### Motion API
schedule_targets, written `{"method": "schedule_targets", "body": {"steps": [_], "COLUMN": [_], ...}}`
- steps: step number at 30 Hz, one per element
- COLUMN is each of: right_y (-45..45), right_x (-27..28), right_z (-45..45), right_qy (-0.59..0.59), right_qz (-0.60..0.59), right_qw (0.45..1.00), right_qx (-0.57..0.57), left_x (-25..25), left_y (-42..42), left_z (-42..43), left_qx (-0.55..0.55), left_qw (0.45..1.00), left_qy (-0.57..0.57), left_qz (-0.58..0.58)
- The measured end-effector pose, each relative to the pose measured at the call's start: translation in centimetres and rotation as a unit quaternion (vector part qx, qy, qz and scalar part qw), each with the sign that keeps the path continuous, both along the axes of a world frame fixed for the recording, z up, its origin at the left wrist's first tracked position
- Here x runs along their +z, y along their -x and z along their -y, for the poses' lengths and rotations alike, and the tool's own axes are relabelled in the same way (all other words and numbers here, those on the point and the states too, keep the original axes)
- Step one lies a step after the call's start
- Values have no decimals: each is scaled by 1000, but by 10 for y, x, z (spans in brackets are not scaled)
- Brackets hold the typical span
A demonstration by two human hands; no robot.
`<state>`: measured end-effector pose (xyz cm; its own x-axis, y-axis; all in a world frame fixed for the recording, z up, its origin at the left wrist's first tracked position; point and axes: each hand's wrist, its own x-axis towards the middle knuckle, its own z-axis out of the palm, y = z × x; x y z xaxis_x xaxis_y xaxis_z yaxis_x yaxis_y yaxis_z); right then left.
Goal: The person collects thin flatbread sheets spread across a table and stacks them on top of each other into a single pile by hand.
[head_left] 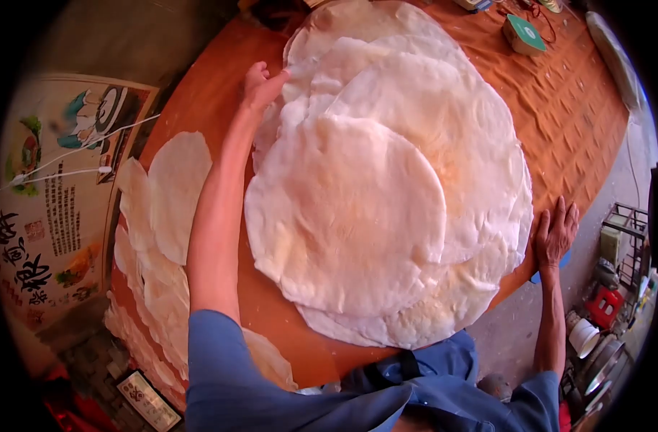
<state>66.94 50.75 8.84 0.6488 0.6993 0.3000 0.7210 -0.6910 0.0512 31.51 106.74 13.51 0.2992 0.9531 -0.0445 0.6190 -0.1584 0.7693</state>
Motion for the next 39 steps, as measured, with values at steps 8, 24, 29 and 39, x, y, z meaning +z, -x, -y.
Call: {"method": "schedule_targets", "body": {"steps": [8, 24, 29, 39], "right_y": [1, 1, -1, -1], "right_x": [8, 5, -4, -7], "right_z": [-5, -3, -2, -1], "right_qy": [17, 4, -13, -31], "right_qz": [-5, -12, 1, 9], "right_qw": [1000, 999, 999, 998], "right_qx": [-11, -37, -44, -51], "left_x": [-14, 94, 245, 269], "left_y": [-29, -32, 4, -2], "left_z": [-56, -5, 1, 198], "left_qx": [-12, -205, -148, -405], "left_qw": [969, 977, 971, 730], "left_qy": [246, 14, -185, -519], "left_qz": [31, 57, -19, -186]}}
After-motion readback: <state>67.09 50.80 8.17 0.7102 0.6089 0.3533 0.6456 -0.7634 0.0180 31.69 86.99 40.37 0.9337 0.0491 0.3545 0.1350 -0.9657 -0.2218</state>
